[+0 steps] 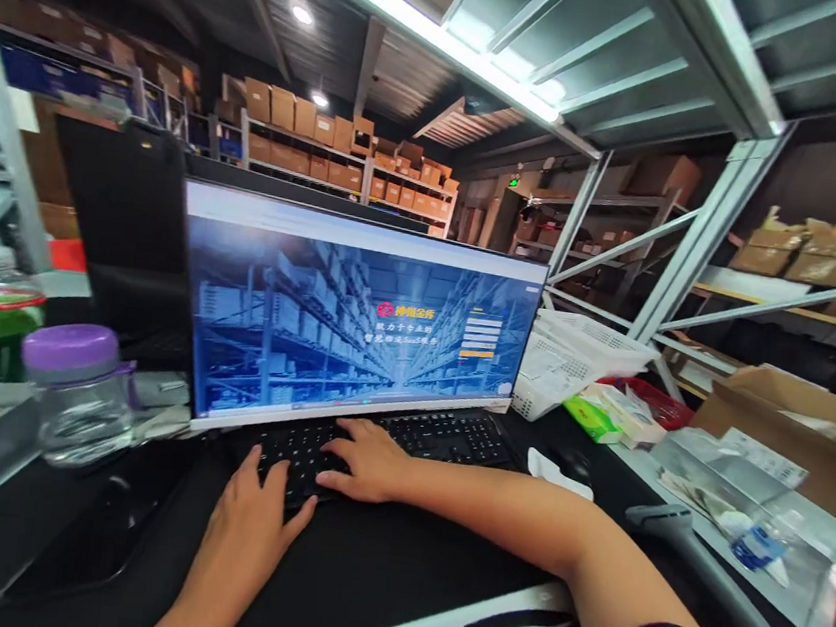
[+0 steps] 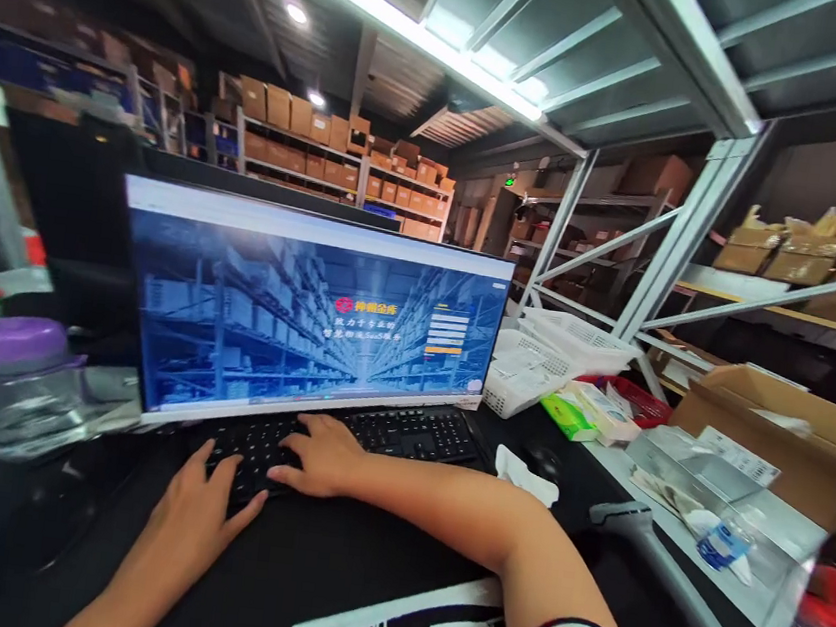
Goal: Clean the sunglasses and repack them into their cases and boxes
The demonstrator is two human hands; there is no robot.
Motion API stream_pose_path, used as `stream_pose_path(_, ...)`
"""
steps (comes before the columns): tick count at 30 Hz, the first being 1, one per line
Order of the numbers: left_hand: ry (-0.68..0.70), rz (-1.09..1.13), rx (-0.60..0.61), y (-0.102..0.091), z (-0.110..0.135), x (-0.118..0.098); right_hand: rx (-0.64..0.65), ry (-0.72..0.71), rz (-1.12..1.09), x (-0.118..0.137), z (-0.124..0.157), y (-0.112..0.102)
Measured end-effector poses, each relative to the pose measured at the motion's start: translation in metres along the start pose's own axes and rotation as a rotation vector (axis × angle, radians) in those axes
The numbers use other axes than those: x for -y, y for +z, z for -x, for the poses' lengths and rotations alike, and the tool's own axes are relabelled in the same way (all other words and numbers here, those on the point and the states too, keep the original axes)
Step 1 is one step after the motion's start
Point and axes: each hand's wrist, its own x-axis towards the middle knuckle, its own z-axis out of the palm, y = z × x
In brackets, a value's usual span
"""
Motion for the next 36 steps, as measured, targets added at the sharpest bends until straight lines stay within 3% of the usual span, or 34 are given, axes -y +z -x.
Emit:
stream_pose_path(6,0.020,0.009,-0.024,0.011,-0.002,0.006,0.009,0.024,-0.007,0.001,0.021,-0.005)
stream_pose_path(15,-0.046,0.033,0.153,-0.023,-0.003,-0.010,-0.054,0.058,-0.073,-0.035,0.062,-0.007)
stream_pose_path(19,-0.066,0.030,0.165,-0.027,-0.003,-0.013,-0.082,0.071,-0.081,-0.040,0.063,-0.006)
stream_pose_path(29,-0.051,0.045,0.140,-0.025,-0.001,-0.011,-0.102,0.087,-0.048,-0.022,0.047,-0.003)
stream_pose_path(33,-0.031,0.031,0.101,-0.016,-0.001,-0.006,-0.058,0.073,-0.026,-0.033,0.056,-0.017)
stream_pose_path(36,-0.017,0.022,0.079,-0.008,-0.001,-0.002,-0.043,0.112,0.003,-0.060,0.085,-0.039)
